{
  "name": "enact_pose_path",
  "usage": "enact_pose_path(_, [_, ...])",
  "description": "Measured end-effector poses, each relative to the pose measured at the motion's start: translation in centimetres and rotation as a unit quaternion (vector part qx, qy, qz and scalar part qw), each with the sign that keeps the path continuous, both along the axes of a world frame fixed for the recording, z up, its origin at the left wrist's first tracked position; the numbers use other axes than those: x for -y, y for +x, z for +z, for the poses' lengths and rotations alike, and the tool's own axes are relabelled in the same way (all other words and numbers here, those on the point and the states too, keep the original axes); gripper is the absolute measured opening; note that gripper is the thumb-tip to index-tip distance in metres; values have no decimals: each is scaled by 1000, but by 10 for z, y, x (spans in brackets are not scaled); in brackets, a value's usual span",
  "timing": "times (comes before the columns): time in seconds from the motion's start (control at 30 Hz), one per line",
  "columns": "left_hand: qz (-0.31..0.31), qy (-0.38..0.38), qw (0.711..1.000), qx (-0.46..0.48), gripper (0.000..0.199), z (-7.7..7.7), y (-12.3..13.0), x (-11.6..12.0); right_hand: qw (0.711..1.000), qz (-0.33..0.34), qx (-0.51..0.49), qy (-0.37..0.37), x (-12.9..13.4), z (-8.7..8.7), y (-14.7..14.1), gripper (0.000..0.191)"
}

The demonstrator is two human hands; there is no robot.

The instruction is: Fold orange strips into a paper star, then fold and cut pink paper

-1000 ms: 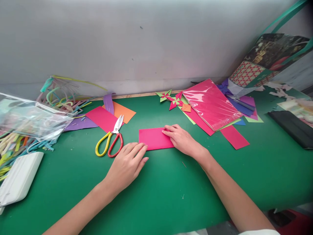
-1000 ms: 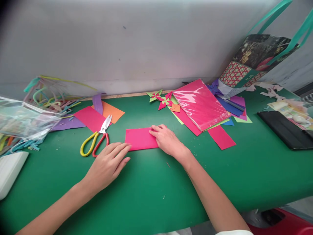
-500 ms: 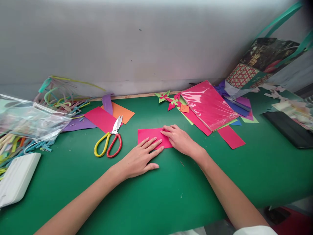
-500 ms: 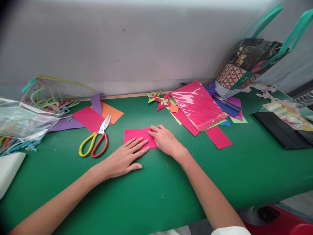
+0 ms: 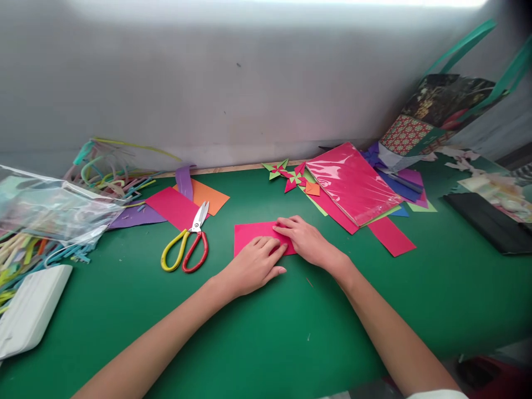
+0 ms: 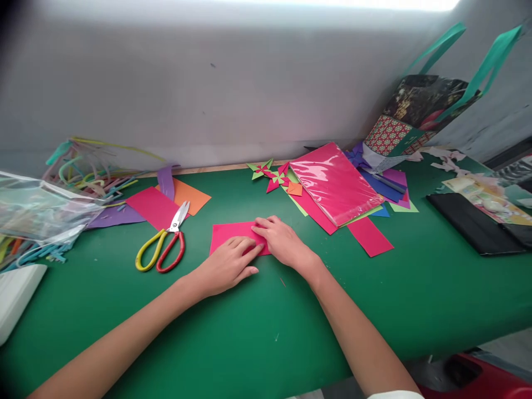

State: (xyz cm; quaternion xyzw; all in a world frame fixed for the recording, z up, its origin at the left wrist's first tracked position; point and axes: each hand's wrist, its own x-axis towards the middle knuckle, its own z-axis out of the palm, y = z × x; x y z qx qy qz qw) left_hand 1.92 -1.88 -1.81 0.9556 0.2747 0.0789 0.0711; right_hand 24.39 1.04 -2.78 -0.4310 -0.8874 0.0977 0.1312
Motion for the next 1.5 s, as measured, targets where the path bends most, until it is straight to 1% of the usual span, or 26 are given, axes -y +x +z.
enact_pose_path(0.07, [2, 15, 1000, -4, 64, -7, 1, 2, 1000, -1, 2, 0, 1, 2, -1, 42])
enact_pose_path(0.13, [-5, 17, 1000, -9, 68, -9, -1, 4, 1000, -4, 5, 2, 2, 5, -2, 42])
enact_pose_path(0.27, [-18, 12, 1000, -16, 71, -4, -4, 2, 1000, -9, 15, -2, 1, 7, -1, 46])
enact_pose_path(0.4, [-23, 14, 999, -19, 71, 0, 3, -2, 1000, -8, 17, -20, -1, 11, 1, 52])
enact_pose_path(0.57, [-1, 33, 999, -32, 70, -3, 18, -4, 999, -10, 15, -34, -2, 18, -1, 46])
enact_pose_path(0.87, [-21, 75, 994, -72, 76, 0, 27, 1, 999, -12, 29, -27, -5, 15, -1, 42])
enact_pose_path(1.0, [17, 93, 993, -72, 80, -4, 39, 6, 999, -14, 25, -28, -4, 15, -1, 41])
enact_pose_path(1.1, [47, 94, 992, -73, 78, -7, 47, 11, 999, -16, 18, -33, -2, 16, -1, 40])
enact_pose_path(1.27, [80, 94, 989, -83, 75, -6, 52, 19, 999, -15, 16, -34, -1, 18, -3, 37])
enact_pose_path(1.4, [82, 79, 990, -80, 77, -3, 54, 25, 999, -9, 26, -24, -1, 17, -2, 34])
enact_pose_path(1.5, [80, 61, 993, -55, 73, -6, 46, 30, 1000, -6, 22, -13, -2, 13, -1, 33])
